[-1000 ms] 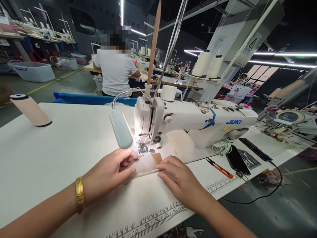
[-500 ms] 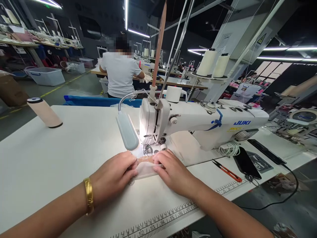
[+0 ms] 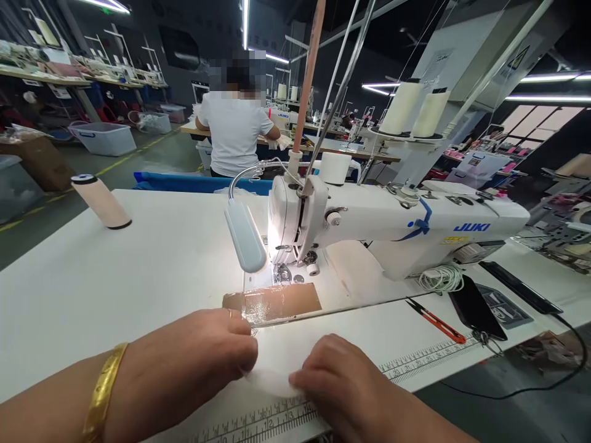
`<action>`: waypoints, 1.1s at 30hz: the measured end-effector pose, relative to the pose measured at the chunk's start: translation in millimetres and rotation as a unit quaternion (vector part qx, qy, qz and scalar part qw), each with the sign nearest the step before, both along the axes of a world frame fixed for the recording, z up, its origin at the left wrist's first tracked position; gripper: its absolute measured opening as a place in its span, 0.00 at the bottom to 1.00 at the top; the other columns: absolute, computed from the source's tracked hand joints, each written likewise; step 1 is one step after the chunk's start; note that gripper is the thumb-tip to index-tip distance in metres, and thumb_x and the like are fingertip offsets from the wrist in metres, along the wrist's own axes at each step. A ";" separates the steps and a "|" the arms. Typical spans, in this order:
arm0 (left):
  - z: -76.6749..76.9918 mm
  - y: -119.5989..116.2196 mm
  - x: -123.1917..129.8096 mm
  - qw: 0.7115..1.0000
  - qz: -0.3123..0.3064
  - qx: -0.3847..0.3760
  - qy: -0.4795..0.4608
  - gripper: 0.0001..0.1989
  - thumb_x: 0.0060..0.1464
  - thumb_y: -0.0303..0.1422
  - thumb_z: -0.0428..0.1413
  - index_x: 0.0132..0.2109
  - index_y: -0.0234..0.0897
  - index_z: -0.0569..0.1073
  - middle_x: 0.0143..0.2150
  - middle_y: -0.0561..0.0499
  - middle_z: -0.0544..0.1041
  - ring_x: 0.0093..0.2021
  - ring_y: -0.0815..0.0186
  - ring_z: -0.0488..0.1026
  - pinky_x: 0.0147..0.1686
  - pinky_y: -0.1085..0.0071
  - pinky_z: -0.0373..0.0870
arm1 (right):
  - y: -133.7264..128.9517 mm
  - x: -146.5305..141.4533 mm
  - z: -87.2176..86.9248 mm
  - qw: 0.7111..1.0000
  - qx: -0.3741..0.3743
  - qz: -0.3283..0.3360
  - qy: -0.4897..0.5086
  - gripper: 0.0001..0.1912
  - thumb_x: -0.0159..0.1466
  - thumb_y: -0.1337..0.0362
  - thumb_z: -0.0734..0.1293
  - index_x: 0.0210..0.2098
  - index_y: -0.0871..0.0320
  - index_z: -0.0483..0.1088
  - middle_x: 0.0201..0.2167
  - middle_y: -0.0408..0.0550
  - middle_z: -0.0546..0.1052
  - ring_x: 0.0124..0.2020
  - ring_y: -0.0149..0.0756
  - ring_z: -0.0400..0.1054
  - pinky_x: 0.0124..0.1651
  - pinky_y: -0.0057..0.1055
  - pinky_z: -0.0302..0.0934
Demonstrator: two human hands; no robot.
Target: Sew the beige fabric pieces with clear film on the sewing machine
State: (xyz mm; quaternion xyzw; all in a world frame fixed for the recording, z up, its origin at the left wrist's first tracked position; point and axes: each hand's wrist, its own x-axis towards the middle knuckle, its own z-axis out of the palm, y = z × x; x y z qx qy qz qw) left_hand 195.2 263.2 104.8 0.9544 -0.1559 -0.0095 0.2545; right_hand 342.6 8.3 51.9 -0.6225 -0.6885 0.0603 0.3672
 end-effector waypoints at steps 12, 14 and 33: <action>6.1 5.6 40.4 0.979 0.183 -0.072 -0.053 0.15 0.70 0.41 0.48 0.39 0.40 0.75 0.25 0.57 0.76 0.22 0.67 0.71 0.25 0.73 0.65 | 23.6 33.0 9.8 0.928 0.024 -0.176 0.328 0.02 0.73 0.64 0.63 0.44 0.53 0.67 0.46 0.49 0.80 0.39 0.35 0.76 0.44 0.32 0.70; -3.5 5.8 29.3 0.977 0.143 -0.022 -0.157 0.14 0.72 0.35 0.48 0.44 0.41 0.78 0.32 0.54 0.81 0.28 0.65 0.75 0.29 0.72 0.69 | 14.3 30.6 7.3 0.978 0.076 -0.123 0.148 0.09 0.72 0.70 0.62 0.49 0.52 0.69 0.55 0.52 0.78 0.55 0.40 0.75 0.57 0.37 0.69; -47.6 -17.3 17.6 0.956 0.273 -0.103 -0.024 0.12 0.66 0.33 0.53 0.33 0.37 0.75 0.37 0.43 0.77 0.41 0.53 0.71 0.44 0.57 0.66 | 26.8 29.0 -24.0 0.998 0.037 -0.041 -0.043 0.26 0.71 0.74 0.61 0.65 0.49 0.66 0.48 0.53 0.81 0.47 0.47 0.75 0.48 0.45 0.77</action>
